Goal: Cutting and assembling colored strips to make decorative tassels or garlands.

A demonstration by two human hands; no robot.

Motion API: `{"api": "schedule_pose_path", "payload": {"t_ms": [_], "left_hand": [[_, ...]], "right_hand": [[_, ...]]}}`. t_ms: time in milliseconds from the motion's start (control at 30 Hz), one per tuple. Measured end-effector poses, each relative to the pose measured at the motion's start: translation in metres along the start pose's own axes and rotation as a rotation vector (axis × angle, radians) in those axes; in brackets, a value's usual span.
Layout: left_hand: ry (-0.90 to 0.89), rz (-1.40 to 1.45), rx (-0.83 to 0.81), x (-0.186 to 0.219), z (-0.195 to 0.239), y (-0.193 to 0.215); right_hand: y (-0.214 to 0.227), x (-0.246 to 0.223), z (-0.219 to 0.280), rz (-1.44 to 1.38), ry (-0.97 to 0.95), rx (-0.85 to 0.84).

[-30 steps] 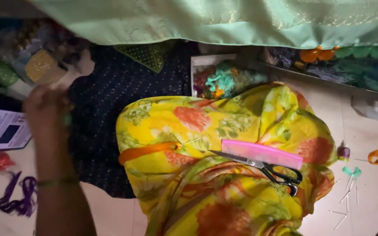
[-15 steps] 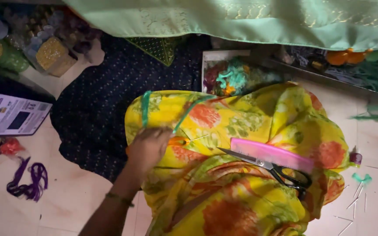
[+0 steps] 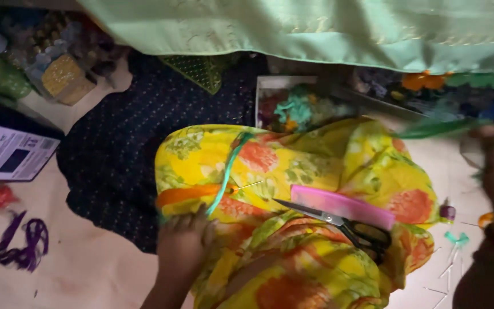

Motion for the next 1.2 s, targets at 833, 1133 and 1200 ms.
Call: {"api": "schedule_pose_path", "payload": {"t_ms": [833,1133,1200], "left_hand": [[0.055,1.187,-0.537,0.121,-0.183,-0.044],[-0.224,0.877,-0.446,0.18,-0.193,0.06],[-0.442,0.8,-0.357,0.195,-0.191,0.072]], "right_hand": [[-0.025,-0.056,0.031,-0.197,-0.234,-0.327],[-0.067,-0.136,0.014,-0.162,0.35,-0.253],[-0.08,-0.164,0.016,-0.368,0.318,-0.379]]}}
Point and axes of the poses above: each hand's wrist, its own z-axis away from the middle knuckle, its own y-axis out of the back of the hand, x = y × z, the point moved 8 cm from there along -z, towards the middle knuckle, and after that the axes turned 9 degrees about z, right-handed, at the moved point
